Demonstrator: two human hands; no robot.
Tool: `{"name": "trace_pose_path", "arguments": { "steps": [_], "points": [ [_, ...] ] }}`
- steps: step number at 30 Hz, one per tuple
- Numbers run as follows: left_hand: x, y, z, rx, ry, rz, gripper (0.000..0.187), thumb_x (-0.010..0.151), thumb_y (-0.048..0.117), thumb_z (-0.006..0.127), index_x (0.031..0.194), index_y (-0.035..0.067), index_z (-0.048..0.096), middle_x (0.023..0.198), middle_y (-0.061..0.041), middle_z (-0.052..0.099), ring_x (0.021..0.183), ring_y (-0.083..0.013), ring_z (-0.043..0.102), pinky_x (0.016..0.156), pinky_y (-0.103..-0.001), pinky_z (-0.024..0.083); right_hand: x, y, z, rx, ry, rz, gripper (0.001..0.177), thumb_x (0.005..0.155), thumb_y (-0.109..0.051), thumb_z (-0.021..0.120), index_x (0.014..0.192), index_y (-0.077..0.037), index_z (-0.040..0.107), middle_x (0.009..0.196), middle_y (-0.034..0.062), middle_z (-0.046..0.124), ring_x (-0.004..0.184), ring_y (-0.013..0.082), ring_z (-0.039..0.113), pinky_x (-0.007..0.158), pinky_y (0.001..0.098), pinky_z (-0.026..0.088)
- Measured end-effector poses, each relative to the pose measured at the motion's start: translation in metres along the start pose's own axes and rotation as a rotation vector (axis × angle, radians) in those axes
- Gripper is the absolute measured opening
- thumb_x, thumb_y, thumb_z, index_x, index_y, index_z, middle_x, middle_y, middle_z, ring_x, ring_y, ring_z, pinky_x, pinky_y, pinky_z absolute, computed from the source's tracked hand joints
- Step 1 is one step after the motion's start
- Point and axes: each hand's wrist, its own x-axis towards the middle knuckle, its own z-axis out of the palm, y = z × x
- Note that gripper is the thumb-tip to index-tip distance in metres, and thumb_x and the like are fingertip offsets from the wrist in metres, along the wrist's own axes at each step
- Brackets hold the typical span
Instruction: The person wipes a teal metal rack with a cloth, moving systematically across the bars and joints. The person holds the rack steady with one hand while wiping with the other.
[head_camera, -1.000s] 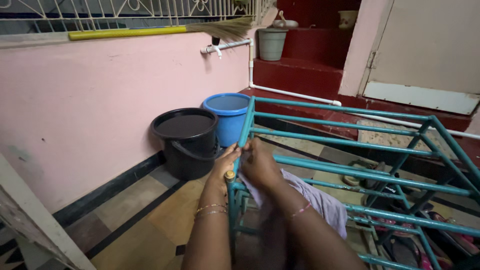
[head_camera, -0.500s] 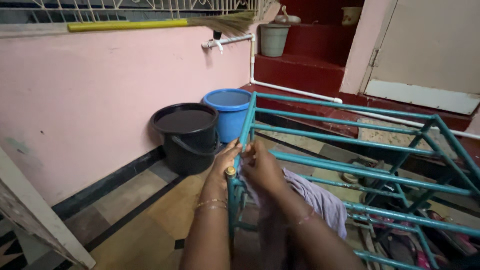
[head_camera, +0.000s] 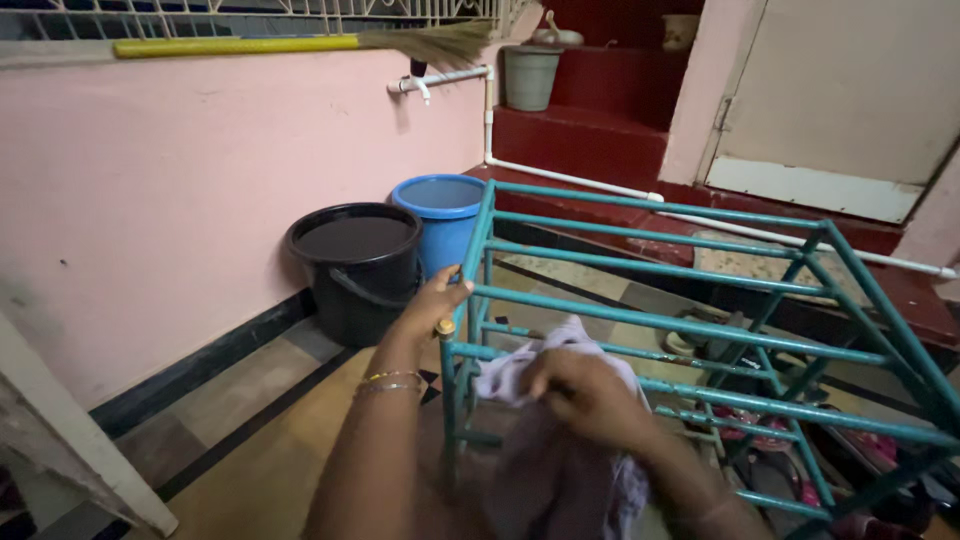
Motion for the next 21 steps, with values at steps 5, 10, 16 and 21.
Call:
{"name": "trace_pose_path", "arguments": {
  "steps": [5,10,16,21],
  "points": [
    [-0.003,0.029,-0.003,0.531,-0.071,-0.003,0.053,0.092,0.024,0.067,0.139,0.002,0.058,0.127,-0.023,0.069,0.118,-0.0336,0.066,0.102,-0.044,0.051,0.036,-0.003,-0.053,0.445,0.594,0.493,0.007,0.093,-0.007,0.065,0.095,-0.010,0.059,0.111,0.0078,0.072,0.101,0.0222,0.071,0.086,0.0423,0.063],
    [-0.001,0.078,0.039,0.937,0.006,-0.320,0.058,0.096,0.012,0.053,0.148,-0.008,0.038,0.141,-0.037,0.052,0.132,-0.0485,0.054,0.110,-0.053,0.044,0.133,0.053,-0.013,-0.014,0.614,0.417,0.006,0.093,-0.004,0.067,0.098,-0.007,0.065,0.106,0.0094,0.072,0.098,0.0201,0.072,0.091,0.0358,0.059],
    [-0.040,0.097,0.038,0.900,0.066,-0.298,0.060,0.092,0.016,0.051,0.148,-0.003,0.040,0.137,-0.035,0.057,0.130,-0.0474,0.057,0.113,-0.050,0.043,0.167,0.133,0.073,-0.426,0.141,0.186,0.022,0.097,-0.021,0.071,0.087,-0.001,0.071,0.093,0.0226,0.071,0.089,0.0400,0.070,0.087,0.0476,0.054],
    [-0.020,0.073,0.036,0.817,0.063,-0.234,0.055,0.101,0.026,0.046,0.144,-0.007,0.043,0.132,-0.040,0.058,0.126,-0.0509,0.058,0.108,-0.054,0.045,0.150,0.155,0.058,-0.305,0.075,0.298,0.036,0.080,-0.036,0.077,0.086,-0.001,0.073,0.087,0.0264,0.070,0.085,0.0469,0.067,0.076,0.0527,0.054]
  ]
}}
